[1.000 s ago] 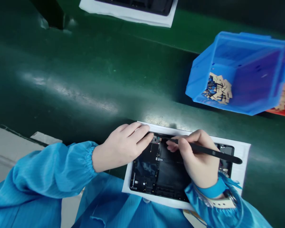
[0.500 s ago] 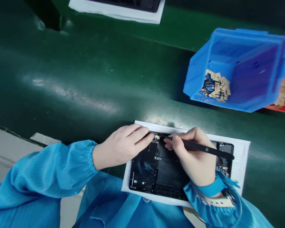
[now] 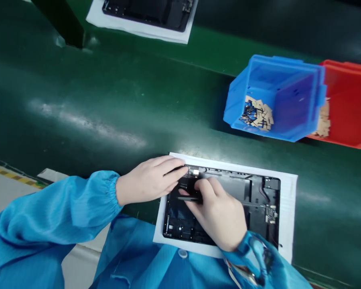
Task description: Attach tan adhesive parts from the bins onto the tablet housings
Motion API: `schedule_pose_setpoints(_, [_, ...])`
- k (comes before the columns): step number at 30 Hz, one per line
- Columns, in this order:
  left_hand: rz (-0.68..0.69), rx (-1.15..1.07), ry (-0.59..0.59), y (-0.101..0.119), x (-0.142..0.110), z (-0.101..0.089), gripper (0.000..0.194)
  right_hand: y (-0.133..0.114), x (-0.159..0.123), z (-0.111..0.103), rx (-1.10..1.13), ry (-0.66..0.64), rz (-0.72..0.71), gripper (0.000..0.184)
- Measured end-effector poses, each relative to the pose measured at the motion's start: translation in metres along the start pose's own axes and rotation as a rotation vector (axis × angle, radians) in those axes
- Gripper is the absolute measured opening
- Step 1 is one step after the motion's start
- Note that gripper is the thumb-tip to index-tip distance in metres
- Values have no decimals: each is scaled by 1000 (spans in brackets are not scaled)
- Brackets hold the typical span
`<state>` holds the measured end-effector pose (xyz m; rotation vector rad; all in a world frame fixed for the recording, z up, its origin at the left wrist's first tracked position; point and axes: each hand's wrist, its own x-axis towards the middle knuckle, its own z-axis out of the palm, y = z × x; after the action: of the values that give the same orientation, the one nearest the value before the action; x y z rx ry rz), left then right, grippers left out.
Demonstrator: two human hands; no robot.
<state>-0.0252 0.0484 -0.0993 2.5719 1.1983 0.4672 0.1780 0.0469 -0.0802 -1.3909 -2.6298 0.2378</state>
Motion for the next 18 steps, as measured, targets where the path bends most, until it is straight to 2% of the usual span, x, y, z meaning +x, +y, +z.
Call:
schedule_pose_setpoints(3, [-1,12,-23,1,-4,0,35,-2,-1,7,4,-12,2,21])
schedule_pose_setpoints(7, [21,48,-41,1,-6,-1,45,19,9,-3,155,-63,35,13])
schedule_pose_setpoints(11, [72,138,-33,5,-9,0,60,37,30,-11,222,-39,32,9])
schedule_pose_setpoints(15, [12,205,-13,18,-9,8,70,26,32,-16,222,-8,-10,7])
schedule_pose_setpoints(18, [-66,228,14,26,-7,12,62,7,18,-16,120,7,-105,12])
